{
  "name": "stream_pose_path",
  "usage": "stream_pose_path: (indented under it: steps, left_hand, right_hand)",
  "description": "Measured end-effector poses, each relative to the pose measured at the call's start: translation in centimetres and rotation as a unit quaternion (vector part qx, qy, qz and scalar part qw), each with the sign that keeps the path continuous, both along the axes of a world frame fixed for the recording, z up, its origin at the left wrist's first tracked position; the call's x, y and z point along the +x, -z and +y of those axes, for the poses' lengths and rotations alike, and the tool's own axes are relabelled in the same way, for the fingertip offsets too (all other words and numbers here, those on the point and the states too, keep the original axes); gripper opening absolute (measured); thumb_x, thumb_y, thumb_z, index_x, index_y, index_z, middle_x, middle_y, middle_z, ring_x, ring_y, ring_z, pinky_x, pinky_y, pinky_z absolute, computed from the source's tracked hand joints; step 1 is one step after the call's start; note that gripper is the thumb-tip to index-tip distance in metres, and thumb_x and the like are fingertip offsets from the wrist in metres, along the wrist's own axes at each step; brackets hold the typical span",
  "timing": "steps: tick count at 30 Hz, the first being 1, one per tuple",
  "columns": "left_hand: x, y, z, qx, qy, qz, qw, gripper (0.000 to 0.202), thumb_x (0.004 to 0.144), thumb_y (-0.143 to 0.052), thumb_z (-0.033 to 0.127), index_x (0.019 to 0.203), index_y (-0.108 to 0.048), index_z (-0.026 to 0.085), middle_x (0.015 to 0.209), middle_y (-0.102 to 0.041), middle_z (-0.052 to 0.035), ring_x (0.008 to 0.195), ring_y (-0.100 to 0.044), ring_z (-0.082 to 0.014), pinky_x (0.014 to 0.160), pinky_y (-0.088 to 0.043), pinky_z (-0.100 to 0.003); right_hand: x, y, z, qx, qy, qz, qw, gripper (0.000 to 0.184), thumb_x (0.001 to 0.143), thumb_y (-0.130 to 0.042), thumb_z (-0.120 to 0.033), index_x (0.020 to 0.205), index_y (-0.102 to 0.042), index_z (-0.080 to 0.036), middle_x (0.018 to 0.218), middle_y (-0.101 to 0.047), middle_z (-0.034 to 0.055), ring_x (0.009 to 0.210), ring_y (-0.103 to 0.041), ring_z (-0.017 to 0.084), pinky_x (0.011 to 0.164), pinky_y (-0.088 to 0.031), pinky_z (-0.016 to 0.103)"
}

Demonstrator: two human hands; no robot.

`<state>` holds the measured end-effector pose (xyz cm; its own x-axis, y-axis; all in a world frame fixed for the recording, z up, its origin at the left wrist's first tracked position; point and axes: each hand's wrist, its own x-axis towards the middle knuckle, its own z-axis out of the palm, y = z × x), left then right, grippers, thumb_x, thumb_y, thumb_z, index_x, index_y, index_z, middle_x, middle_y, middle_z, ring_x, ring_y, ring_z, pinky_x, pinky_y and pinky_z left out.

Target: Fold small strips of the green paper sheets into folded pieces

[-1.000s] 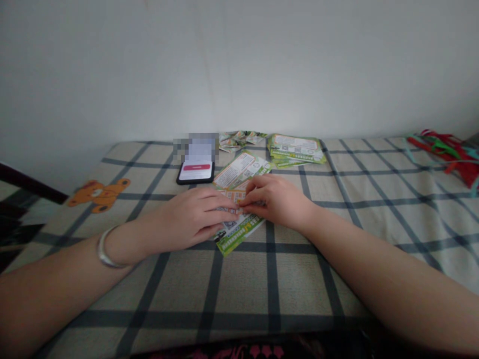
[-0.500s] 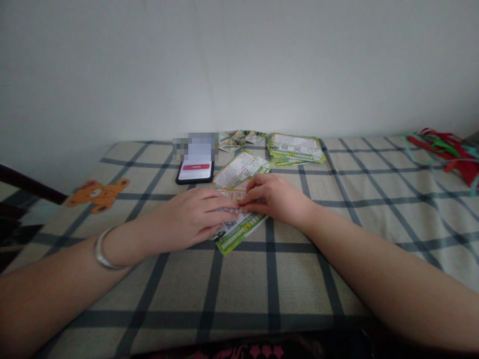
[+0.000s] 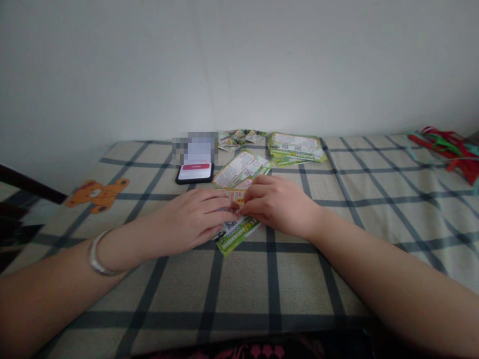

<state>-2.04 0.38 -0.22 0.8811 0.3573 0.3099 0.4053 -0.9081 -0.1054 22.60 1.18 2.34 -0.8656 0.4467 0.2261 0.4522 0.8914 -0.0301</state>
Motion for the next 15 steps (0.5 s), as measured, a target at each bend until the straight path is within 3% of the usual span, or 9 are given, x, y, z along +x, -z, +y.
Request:
stream_pose_path:
  steps: [8, 15]
  left_hand:
    - [0.2, -0.7, -0.3, -0.021, -0.021, 0.050, 0.998, 0.026, 0.094, -0.049, 0.024, 0.117, -0.061, 0.020, 0.124, -0.061, -0.0072, 0.124, -0.050, -0.0262, 0.104, -0.043, -0.045]
    - [0.3, -0.8, -0.2, -0.006, -0.003, 0.017, 1.000, 0.023, 0.091, -0.052, 0.025, 0.110, -0.065, 0.020, 0.116, -0.064, -0.0091, 0.116, -0.055, -0.0259, 0.099, -0.047, -0.045]
  right_hand:
    - [-0.8, -0.5, -1.3, 0.024, 0.021, -0.089, 0.995, 0.019, 0.093, -0.050, -0.017, 0.099, -0.068, -0.020, 0.104, -0.068, 0.0063, 0.098, -0.056, 0.023, 0.085, -0.045, 0.036]
    - [-0.8, -0.6, -1.1, 0.038, 0.013, -0.077, 0.996, 0.017, 0.092, -0.052, -0.023, 0.095, -0.069, -0.022, 0.101, -0.068, 0.0047, 0.095, -0.057, 0.022, 0.081, -0.044, 0.036]
